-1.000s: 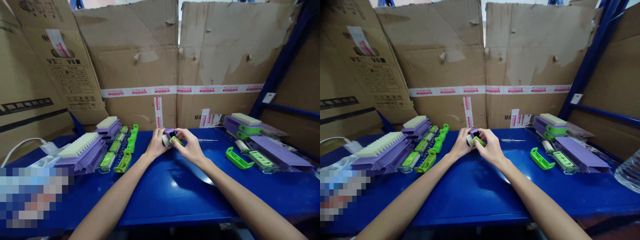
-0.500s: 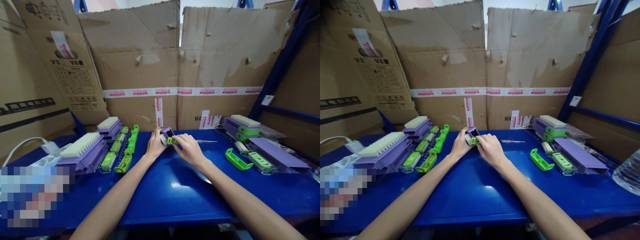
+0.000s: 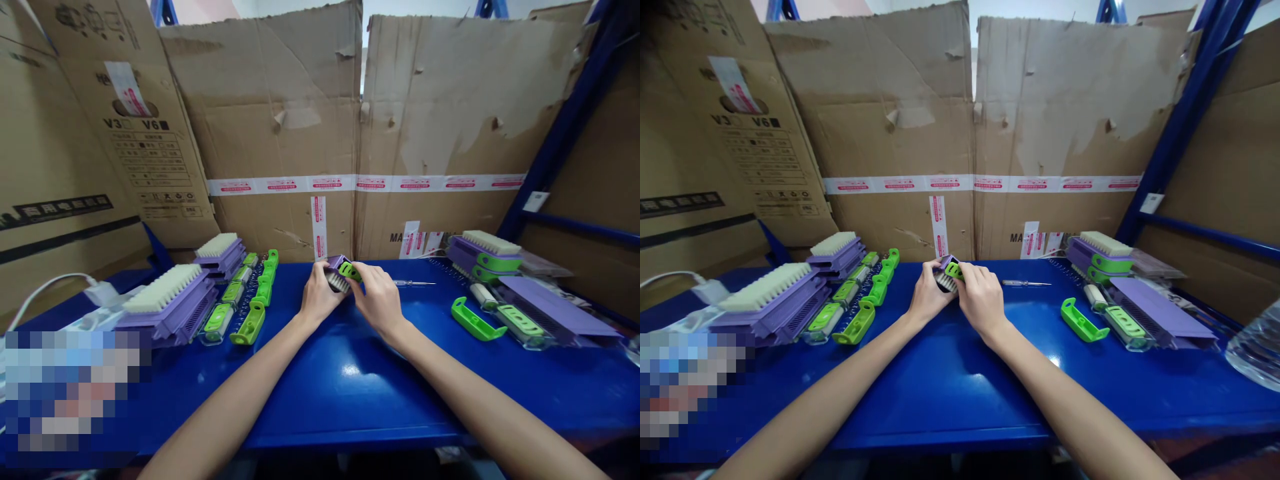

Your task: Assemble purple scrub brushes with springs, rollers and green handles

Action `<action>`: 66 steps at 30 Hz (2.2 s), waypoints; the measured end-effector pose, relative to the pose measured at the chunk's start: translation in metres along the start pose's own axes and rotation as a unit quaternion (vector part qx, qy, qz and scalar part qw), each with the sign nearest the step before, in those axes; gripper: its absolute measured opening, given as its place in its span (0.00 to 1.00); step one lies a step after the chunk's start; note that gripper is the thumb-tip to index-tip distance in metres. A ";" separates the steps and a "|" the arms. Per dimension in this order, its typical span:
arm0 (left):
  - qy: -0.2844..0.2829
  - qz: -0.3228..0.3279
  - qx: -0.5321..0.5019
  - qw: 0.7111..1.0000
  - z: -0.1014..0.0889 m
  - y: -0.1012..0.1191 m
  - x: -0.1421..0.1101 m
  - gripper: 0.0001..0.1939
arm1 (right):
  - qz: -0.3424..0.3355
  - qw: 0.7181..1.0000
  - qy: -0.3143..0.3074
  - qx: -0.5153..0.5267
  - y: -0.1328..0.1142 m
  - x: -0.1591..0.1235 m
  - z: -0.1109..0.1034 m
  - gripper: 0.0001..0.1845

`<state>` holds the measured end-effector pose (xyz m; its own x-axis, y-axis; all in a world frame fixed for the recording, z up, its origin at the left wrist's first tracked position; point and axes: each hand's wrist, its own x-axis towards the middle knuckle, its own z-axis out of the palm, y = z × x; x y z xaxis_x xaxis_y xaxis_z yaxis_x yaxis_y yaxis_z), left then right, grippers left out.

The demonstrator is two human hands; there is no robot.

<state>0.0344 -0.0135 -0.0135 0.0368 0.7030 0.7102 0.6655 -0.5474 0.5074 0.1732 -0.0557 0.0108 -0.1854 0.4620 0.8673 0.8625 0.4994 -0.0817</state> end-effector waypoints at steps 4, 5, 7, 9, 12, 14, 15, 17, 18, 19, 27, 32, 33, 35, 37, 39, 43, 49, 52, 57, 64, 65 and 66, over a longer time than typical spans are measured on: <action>-0.030 0.022 0.059 0.998 -0.007 0.007 -0.001 0.34 | -0.030 0.999 -0.003 0.020 0.010 -0.003 0.006 0.15; -0.036 0.028 0.071 0.996 -0.009 0.008 -0.001 0.35 | -0.030 0.999 -0.001 0.013 0.011 -0.004 0.006 0.15; -0.053 0.031 0.096 0.993 -0.012 0.010 -0.001 0.36 | -0.023 1.000 -0.001 -0.003 0.013 -0.004 0.007 0.15; -0.069 0.025 0.117 0.990 -0.013 0.011 -0.001 0.36 | -0.022 1.000 -0.007 -0.014 0.013 -0.004 0.007 0.16; -0.082 0.019 0.125 0.989 -0.014 0.010 -0.001 0.35 | -0.039 0.999 -0.022 -0.018 0.014 -0.003 0.006 0.18; -0.082 0.016 0.117 0.990 -0.013 0.008 0.000 0.36 | -0.057 0.998 -0.030 -0.021 0.015 -0.002 0.004 0.20; -0.081 0.013 0.111 0.990 -0.013 0.008 0.000 0.37 | -0.067 0.997 -0.033 -0.021 0.015 -0.001 0.003 0.20; -0.076 0.006 0.099 0.992 -0.012 0.007 0.000 0.37 | -0.083 0.996 -0.040 -0.022 0.017 -0.001 0.002 0.19; -0.073 0.005 0.093 0.993 -0.011 0.006 0.000 0.37 | -0.089 0.995 -0.046 -0.024 0.018 -0.001 0.001 0.19; -0.071 0.006 0.088 0.994 -0.011 0.006 0.000 0.37 | -0.094 0.994 -0.052 -0.028 0.019 -0.001 0.001 0.18; -0.053 0.002 0.081 0.995 -0.013 0.003 0.002 0.37 | -0.127 0.989 -0.072 -0.026 0.023 -0.002 0.001 0.17; -0.010 -0.004 0.075 0.997 -0.015 -0.001 0.006 0.38 | -0.110 0.993 -0.035 -0.019 0.028 0.000 -0.007 0.17; 0.001 0.001 0.074 0.997 -0.015 -0.003 0.007 0.38 | -0.097 0.994 -0.036 -0.027 0.030 0.001 -0.009 0.17; 0.014 0.012 0.081 0.997 -0.016 -0.007 0.009 0.38 | -0.056 0.995 -0.052 -0.058 0.038 0.003 -0.013 0.17; 0.012 0.028 0.102 0.994 -0.018 -0.011 0.011 0.38 | 0.005 0.990 -0.087 -0.107 0.047 0.005 -0.018 0.18; 0.007 0.056 0.131 0.990 -0.021 -0.016 0.014 0.38 | 0.079 0.973 -0.143 -0.162 0.059 0.007 -0.023 0.18; -0.012 0.129 0.180 0.975 -0.027 -0.021 0.017 0.37 | 0.203 0.914 -0.264 -0.232 0.082 0.008 -0.032 0.19; -0.047 0.192 0.191 0.962 -0.033 -0.023 0.021 0.37 | 0.209 0.901 -0.316 -0.211 0.091 0.005 -0.028 0.20; -0.035 0.214 0.168 0.962 -0.035 -0.023 0.022 0.38 | 0.166 0.919 -0.307 -0.184 0.085 0.004 -0.022 0.19; -0.004 0.220 0.140 0.965 -0.037 -0.020 0.024 0.40 | 0.125 0.939 -0.278 -0.159 0.079 0.001 -0.017 0.19; -0.060 0.226 0.206 0.950 -0.041 -0.011 0.021 0.28 | 0.125 0.939 -0.268 -0.174 0.080 0.000 -0.016 0.19; -0.067 0.227 0.211 0.948 -0.042 -0.011 0.020 0.28 | 0.129 0.937 -0.271 -0.180 0.080 0.000 -0.017 0.19; -0.072 0.229 0.213 0.947 -0.042 -0.010 0.020 0.28 | 0.133 0.934 -0.275 -0.186 0.080 0.000 -0.017 0.19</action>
<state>-0.0025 -0.0129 0.0161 0.4762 0.5077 0.7180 0.7942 -0.5988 -0.1033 0.2505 -0.0279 0.0125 -0.0667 0.8912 0.4486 0.9974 0.0711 0.0072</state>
